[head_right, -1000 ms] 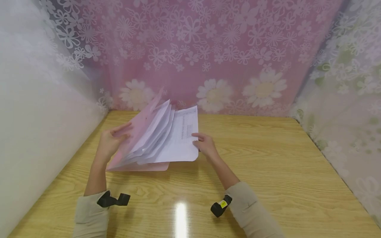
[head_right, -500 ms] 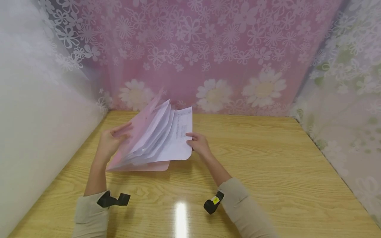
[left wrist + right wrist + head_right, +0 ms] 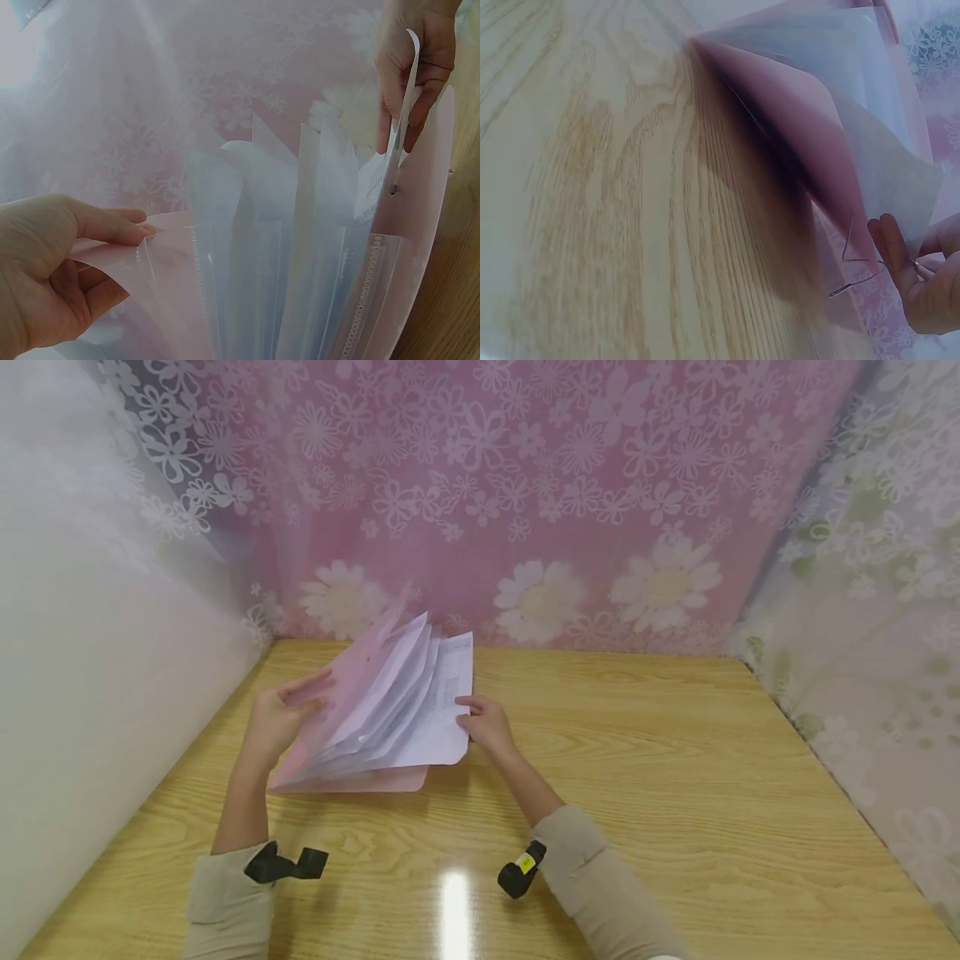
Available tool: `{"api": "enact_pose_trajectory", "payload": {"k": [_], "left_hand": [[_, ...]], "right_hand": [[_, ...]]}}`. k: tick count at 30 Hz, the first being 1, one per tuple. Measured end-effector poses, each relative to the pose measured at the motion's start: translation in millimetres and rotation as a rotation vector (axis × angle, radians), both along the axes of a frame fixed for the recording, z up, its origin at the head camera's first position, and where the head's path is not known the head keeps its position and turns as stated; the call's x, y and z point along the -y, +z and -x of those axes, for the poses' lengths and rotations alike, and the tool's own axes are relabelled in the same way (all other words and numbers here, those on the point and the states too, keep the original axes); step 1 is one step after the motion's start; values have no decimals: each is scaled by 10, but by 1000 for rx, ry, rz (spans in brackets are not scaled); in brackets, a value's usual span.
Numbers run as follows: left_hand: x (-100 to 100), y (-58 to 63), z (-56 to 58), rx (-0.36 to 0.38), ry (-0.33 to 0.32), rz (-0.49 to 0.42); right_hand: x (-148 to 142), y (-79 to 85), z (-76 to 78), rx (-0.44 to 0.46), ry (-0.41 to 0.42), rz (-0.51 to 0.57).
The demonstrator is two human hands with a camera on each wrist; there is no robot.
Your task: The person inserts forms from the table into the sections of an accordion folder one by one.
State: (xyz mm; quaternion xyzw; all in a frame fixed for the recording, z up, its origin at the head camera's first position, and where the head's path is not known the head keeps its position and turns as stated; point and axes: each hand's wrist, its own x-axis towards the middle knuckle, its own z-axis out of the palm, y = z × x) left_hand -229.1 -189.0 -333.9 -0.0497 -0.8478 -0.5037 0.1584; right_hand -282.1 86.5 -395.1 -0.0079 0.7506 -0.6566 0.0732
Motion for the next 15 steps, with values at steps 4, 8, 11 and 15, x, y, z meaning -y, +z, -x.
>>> {"api": "enact_pose_trajectory", "payload": {"k": [4,8,11,15], "left_hand": [[-2,-4,6,-9,-6,-1],[-4,-6,6,-17,-3,4],[-6,-6,5,-17,1,3],[-12,-7,9,-12,-1,2]], "right_hand": [[44,-8,5,-10,0,-4],[90,-13,7,-10,5,-11],[125,-8,-4,1,15,-15],[155,-2,-23,-2,35,-18]]}}
